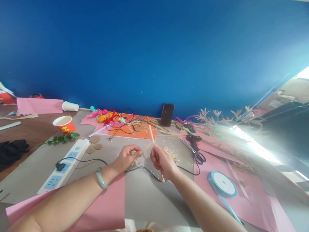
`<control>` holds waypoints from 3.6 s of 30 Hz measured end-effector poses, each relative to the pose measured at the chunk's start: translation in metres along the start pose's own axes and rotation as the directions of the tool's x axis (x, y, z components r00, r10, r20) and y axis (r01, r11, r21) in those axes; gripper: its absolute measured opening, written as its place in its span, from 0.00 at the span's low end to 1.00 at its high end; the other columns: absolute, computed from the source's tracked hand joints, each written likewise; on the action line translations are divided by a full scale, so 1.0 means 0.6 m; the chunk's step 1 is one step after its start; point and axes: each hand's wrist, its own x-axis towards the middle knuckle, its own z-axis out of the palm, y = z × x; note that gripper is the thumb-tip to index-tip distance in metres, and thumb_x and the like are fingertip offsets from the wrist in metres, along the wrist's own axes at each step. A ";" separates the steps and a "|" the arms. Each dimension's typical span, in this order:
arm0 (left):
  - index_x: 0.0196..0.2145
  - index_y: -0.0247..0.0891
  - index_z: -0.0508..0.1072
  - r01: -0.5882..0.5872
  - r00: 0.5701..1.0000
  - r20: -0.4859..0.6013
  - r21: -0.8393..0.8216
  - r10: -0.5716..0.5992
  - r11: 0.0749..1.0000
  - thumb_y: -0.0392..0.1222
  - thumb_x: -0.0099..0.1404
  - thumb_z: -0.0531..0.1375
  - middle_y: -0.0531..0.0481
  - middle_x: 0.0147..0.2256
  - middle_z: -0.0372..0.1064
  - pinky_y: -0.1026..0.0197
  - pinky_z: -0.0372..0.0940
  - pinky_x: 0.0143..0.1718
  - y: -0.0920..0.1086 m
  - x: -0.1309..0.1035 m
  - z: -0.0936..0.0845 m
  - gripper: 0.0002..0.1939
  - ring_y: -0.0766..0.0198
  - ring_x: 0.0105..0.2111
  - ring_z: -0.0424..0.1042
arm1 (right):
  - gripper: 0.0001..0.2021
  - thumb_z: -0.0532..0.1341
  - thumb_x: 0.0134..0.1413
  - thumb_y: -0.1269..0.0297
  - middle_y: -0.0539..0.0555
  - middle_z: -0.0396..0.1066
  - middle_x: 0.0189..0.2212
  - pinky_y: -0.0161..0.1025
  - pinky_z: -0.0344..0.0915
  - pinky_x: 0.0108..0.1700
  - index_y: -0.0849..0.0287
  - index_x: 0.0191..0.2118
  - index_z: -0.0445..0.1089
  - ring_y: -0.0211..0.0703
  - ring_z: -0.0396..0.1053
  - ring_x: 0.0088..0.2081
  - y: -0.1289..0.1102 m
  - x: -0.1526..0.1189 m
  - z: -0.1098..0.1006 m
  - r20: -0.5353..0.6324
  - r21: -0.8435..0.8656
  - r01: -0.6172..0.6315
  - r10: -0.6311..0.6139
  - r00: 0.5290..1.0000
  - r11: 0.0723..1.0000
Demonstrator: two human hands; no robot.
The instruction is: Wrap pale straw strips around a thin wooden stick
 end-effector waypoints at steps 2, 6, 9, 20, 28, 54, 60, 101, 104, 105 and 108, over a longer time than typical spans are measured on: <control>0.28 0.33 0.71 -0.027 1.000 -0.008 0.024 0.027 0.999 0.51 0.55 0.64 0.55 0.20 0.63 0.68 0.56 0.22 -0.002 0.001 -0.001 0.15 0.73 0.18 0.58 | 0.15 0.55 0.54 0.54 0.42 0.51 0.15 0.31 0.41 0.17 0.57 0.23 0.56 0.30 0.44 0.16 0.005 -0.004 0.005 0.060 -0.223 0.052 -0.040 0.997 0.973; 0.28 0.32 0.73 -0.062 0.998 0.009 0.060 0.062 0.996 0.50 0.55 0.63 0.50 0.24 0.68 0.66 0.60 0.27 -0.009 0.005 -0.002 0.15 0.69 0.23 0.64 | 0.16 0.57 0.54 0.53 0.44 0.52 0.18 0.33 0.49 0.24 0.58 0.23 0.57 0.34 0.51 0.22 0.016 -0.010 0.018 0.191 -0.498 0.261 -0.188 0.963 0.827; 0.27 0.31 0.74 -0.092 0.996 0.030 0.118 0.089 0.989 0.50 0.56 0.63 0.50 0.23 0.68 0.66 0.59 0.27 -0.010 0.005 -0.001 0.16 0.69 0.23 0.63 | 0.23 0.48 0.60 0.47 0.46 0.53 0.17 0.35 0.50 0.25 0.58 0.21 0.57 0.35 0.51 0.21 0.022 -0.009 0.022 0.165 -0.564 0.248 -0.187 0.968 0.787; 0.26 0.33 0.73 -0.131 0.991 0.058 0.161 0.123 0.978 0.52 0.56 0.63 0.52 0.22 0.65 0.66 0.57 0.25 0.002 0.002 -0.002 0.16 0.70 0.21 0.60 | 0.26 0.49 0.57 0.41 0.43 0.48 0.09 0.34 0.36 0.15 0.56 0.18 0.52 0.30 0.41 0.12 0.020 -0.015 0.021 0.183 -0.287 0.025 0.029 0.983 0.958; 0.28 0.35 0.70 -0.030 0.999 0.028 0.075 0.028 0.997 0.52 0.56 0.63 0.58 0.18 0.58 0.68 0.56 0.21 0.007 -0.002 -0.003 0.15 0.73 0.16 0.57 | 0.25 0.53 0.53 0.41 0.41 0.47 0.12 0.29 0.32 0.15 0.56 0.19 0.49 0.28 0.33 0.14 -0.013 -0.006 -0.003 0.174 0.140 -0.027 0.002 0.985 0.990; 0.25 0.31 0.75 -0.028 0.999 0.041 0.122 0.023 0.992 0.50 0.56 0.63 0.50 0.22 0.68 0.66 0.58 0.25 -0.005 0.003 0.000 0.17 0.69 0.22 0.63 | 0.21 0.47 0.62 0.53 0.48 0.59 0.18 0.34 0.53 0.28 0.58 0.22 0.61 0.37 0.56 0.23 0.029 0.000 0.012 0.121 -0.671 0.338 -0.352 0.928 0.660; 0.27 0.31 0.75 -0.083 0.993 0.088 0.121 0.072 0.989 0.47 0.57 0.62 0.49 0.24 0.69 0.67 0.59 0.28 -0.005 0.003 -0.002 0.13 0.69 0.24 0.64 | 0.22 0.50 0.59 0.49 0.47 0.54 0.16 0.34 0.50 0.23 0.58 0.19 0.59 0.35 0.52 0.20 0.026 0.002 0.015 0.076 -0.562 0.258 -0.262 0.962 0.786; 0.29 0.33 0.75 -0.031 0.999 0.027 0.166 0.027 0.986 0.52 0.55 0.63 0.54 0.19 0.65 0.67 0.55 0.20 -0.003 0.001 0.002 0.16 0.71 0.16 0.61 | 0.12 0.58 0.51 0.56 0.45 0.56 0.15 0.33 0.47 0.21 0.58 0.23 0.64 0.33 0.50 0.18 -0.051 -0.004 -0.044 -0.047 -0.585 0.254 -0.345 0.937 0.770; 0.31 0.34 0.75 -0.040 0.992 -0.107 0.221 0.065 0.974 0.47 0.56 0.61 0.52 0.24 0.69 0.67 0.57 0.21 -0.014 0.010 -0.003 0.12 0.70 0.18 0.63 | 0.12 0.59 0.48 0.59 0.45 0.56 0.15 0.33 0.47 0.22 0.59 0.20 0.63 0.33 0.51 0.19 -0.080 0.002 -0.086 -0.046 -0.763 0.182 -0.332 0.942 0.621; 0.31 0.34 0.75 -0.059 0.979 -0.170 0.280 0.110 0.958 0.44 0.55 0.62 0.51 0.26 0.70 0.67 0.60 0.23 -0.019 0.015 -0.007 0.09 0.69 0.21 0.65 | 0.11 0.58 0.47 0.60 0.45 0.55 0.14 0.33 0.47 0.23 0.59 0.19 0.62 0.34 0.52 0.19 -0.086 0.005 -0.098 -0.037 -0.818 0.156 -0.321 0.946 0.553; 0.33 0.36 0.76 -0.021 0.943 -0.278 0.495 0.182 0.869 0.35 0.54 0.59 0.50 0.29 0.73 0.66 0.63 0.31 -0.034 0.031 -0.025 0.08 0.66 0.29 0.69 | 0.09 0.57 0.44 0.64 0.46 0.59 0.15 0.33 0.49 0.24 0.59 0.19 0.63 0.34 0.56 0.20 -0.088 0.018 -0.123 -0.023 -0.908 0.079 -0.237 0.971 0.412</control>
